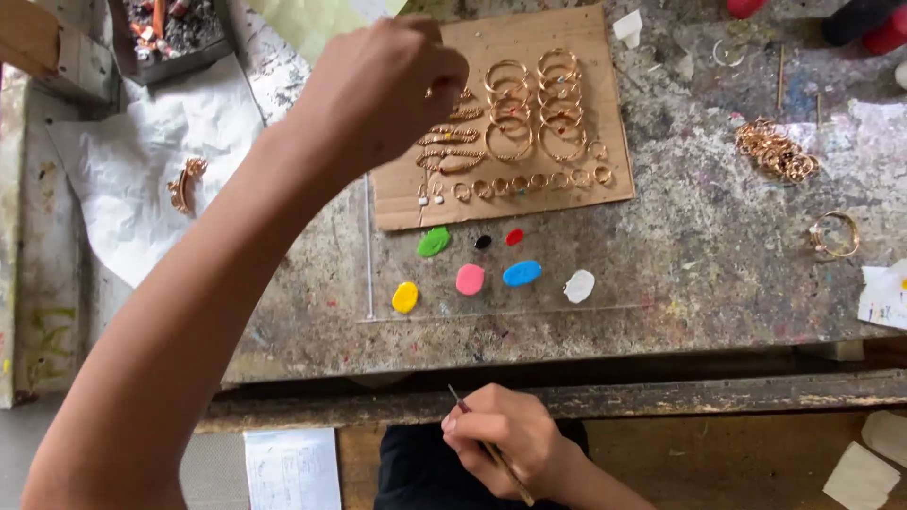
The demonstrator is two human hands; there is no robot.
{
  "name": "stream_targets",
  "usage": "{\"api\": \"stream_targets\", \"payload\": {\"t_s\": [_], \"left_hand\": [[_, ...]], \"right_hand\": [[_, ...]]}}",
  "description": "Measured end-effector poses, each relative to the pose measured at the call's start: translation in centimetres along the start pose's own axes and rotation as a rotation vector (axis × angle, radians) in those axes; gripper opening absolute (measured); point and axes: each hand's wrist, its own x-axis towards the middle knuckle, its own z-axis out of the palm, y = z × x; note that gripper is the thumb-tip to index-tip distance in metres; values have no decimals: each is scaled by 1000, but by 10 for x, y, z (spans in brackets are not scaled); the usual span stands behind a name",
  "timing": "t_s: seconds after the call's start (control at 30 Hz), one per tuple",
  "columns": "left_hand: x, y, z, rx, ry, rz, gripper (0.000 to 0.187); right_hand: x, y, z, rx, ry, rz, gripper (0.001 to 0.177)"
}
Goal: Applying decorative paint to small jewelry components using a fine-tipped brush.
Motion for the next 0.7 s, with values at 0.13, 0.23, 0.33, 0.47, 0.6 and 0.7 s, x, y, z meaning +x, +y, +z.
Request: {"api": "stream_targets", "payload": {"t_s": [0.13,0.23,0.33,0.47,0.6,0.7], "left_hand": [[42,-26,18,72,-68,-151,28],[58,-37,29,68,-99,-133,23],[68,-45,35,81,-170,-175,22],[70,-59,44,-1,-140,-104,20],[72,-62,49,25,-89,-60,22],[73,-53,45,31,-152,-134,30]], "right_hand": [[3,6,-1,-41,-6,-67,9],[2,9,1,-70,-2,-37,8],[4,9,-1,-55,-30,-14,8],[2,20,-5,-15,-102,-40,8],[1,24,-8,-27,-139,-83,11],[-1,25,-8,3,-161,-52,14]]}}
